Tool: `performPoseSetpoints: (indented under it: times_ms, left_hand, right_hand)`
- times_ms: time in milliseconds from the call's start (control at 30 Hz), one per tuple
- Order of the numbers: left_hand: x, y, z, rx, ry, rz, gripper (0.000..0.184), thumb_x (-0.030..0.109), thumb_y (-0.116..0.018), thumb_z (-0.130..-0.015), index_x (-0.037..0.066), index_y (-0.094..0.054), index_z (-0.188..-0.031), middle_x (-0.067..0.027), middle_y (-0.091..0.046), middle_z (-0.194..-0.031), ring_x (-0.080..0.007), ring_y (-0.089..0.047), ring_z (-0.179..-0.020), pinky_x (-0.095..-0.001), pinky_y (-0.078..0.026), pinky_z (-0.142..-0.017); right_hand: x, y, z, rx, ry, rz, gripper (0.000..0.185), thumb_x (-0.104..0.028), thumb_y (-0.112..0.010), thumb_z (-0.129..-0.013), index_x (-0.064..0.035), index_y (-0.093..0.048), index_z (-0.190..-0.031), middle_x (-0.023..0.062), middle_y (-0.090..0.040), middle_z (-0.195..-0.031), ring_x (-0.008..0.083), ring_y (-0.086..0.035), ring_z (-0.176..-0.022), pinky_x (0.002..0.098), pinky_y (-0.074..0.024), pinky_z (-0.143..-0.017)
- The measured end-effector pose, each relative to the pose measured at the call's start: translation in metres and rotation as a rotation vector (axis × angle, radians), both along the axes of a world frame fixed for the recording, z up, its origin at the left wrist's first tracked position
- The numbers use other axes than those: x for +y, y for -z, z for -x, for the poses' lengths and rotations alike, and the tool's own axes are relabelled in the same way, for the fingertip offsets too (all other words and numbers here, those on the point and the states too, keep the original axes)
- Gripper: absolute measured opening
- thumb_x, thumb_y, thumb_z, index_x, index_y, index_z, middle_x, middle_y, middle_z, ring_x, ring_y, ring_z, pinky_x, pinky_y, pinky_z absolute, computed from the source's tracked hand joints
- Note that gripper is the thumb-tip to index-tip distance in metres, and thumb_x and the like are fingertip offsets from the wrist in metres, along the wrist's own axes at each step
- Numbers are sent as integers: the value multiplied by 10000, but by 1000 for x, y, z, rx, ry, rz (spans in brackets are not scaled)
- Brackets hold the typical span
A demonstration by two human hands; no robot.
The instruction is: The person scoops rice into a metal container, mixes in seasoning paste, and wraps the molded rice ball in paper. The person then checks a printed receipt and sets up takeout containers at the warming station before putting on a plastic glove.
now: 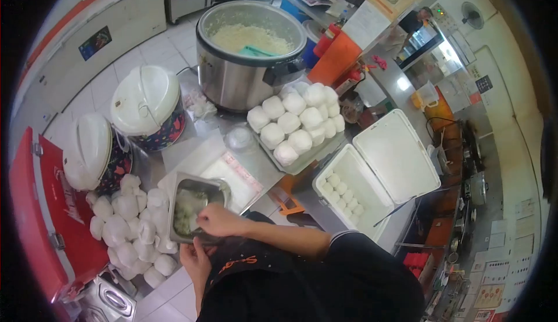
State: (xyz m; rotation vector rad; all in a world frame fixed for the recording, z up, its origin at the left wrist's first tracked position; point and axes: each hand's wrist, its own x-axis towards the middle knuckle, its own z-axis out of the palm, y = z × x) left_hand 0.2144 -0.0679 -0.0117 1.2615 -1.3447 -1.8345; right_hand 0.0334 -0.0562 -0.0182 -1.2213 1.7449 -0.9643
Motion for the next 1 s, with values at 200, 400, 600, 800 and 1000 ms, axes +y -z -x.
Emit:
performPoseSetpoints:
  times_ms: [200,400,600,800,1000]
  left_hand:
    - [-10,-8,15,-82,75,-51,213,147,-549,-1037,-65,-533,-1039,-148,-652,-951,-213,-718,-790,-311,-626,-617]
    - [-16,-15,12,-49,12,-143,238,106,-534,-1028,-83,-547,-1172,-167,-686,-991,-212,-727,-797,-311,-644,-644]
    - [-15,-12,5,-15,-53,-142,234,101,-528,-1031,-82,-552,-1174,-165,-690,-965,-204,-728,-785,-313,-644,-645]
    - [-20,-8,-3,-27,-186,-211,252,113,-530,-1034,-82,-551,-1191,-172,-684,-958,-205,-726,-760,-314,-638,-627]
    - [-25,-3,-30,-52,-242,-168,260,140,-558,-1028,-79,-555,-1168,-161,-673,-905,-192,-714,-728,-304,-635,-632]
  right_hand:
    - [26,-24,34,-34,-25,-96,290,-263,-626,-948,18,-695,-919,118,-622,-651,116,-567,-637,348,-477,-610]
    - [46,-30,43,-212,101,-180,297,-255,-642,-970,3,-717,-1098,61,-650,-688,92,-580,-609,287,-461,-566]
    - [56,-32,44,-367,184,-148,275,-196,-644,-986,6,-700,-1163,-55,-578,-691,28,-502,-587,211,-406,-535]
    - [64,-42,68,-328,195,-112,303,-200,-645,-984,8,-690,-1200,-39,-584,-695,35,-501,-598,229,-418,-555]
    - [75,-26,90,57,257,-90,277,-178,-660,-959,22,-690,-1150,7,-560,-655,63,-525,-621,257,-425,-559]
